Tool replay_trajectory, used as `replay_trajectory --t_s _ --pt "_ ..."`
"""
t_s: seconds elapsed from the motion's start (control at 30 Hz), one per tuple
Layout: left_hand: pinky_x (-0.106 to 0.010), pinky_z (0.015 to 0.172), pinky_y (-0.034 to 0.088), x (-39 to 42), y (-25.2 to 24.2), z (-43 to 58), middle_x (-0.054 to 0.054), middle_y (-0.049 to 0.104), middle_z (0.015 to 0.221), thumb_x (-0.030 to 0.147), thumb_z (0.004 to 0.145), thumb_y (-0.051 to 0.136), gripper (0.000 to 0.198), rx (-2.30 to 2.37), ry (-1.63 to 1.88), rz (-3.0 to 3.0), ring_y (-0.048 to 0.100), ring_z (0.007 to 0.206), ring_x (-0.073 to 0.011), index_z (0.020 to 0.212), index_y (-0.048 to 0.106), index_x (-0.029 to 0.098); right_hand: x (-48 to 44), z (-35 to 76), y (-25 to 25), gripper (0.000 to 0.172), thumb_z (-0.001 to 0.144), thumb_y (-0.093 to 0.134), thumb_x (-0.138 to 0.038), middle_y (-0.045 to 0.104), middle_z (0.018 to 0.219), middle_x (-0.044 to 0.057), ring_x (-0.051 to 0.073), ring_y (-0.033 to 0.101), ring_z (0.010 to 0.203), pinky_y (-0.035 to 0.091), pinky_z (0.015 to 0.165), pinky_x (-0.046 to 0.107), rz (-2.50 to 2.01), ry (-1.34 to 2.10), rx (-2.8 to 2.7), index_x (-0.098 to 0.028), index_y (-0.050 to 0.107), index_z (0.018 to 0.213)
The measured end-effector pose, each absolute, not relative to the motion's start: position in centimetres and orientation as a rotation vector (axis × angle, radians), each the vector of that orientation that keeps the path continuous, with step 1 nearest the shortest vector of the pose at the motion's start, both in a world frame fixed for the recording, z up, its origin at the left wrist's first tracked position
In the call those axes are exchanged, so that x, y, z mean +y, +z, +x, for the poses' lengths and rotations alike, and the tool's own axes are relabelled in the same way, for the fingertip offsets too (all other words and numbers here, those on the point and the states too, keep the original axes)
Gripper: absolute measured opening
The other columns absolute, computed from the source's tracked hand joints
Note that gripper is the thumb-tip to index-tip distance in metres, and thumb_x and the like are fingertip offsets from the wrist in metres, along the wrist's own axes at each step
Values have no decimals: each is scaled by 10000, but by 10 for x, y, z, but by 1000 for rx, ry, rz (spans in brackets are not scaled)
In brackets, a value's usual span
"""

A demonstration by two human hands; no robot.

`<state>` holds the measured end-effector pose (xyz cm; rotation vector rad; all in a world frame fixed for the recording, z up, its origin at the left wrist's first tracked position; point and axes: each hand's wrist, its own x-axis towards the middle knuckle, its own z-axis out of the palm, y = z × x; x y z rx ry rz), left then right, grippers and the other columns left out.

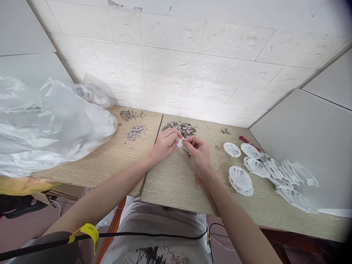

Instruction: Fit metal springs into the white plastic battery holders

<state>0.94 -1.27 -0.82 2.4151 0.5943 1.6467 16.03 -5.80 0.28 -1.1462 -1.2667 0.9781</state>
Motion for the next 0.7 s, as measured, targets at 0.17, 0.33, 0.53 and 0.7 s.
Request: replay_trajectory --t_s 0.17,0.33,0.53,0.7 --pt "-355 842 512 -12 -10 9 -62 650 898 47 834 485 210 569 1670 2418 599 936 -154 687 446 191 -58 160 3 118 709 683 -288 501 627 -33 95 387 569 301 542 252 -1112 952 -1253 -184 628 719" --pt "-367 856 503 -11 -11 6 -61 646 916 41 822 480 214 614 1670 2337 599 936 -153 675 430 189 -54 167 2 110 712 670 -267 489 651 -40 89 390 579 329 568 245 -1021 886 -1111 -191 599 748" --pt "-299 739 499 -16 -7 10 -49 668 869 177 824 584 74 772 1494 2084 617 831 -145 765 540 172 -53 169 1 180 740 666 -354 529 697 -25 98 428 590 368 581 251 -1076 914 -1201 -201 595 802" --pt "-285 719 511 -12 -5 12 -95 692 968 274 738 701 285 837 1168 1624 647 844 -167 973 622 132 -54 172 4 207 743 668 -378 552 718 -11 101 446 602 380 574 252 -1105 903 -1181 -195 612 822"
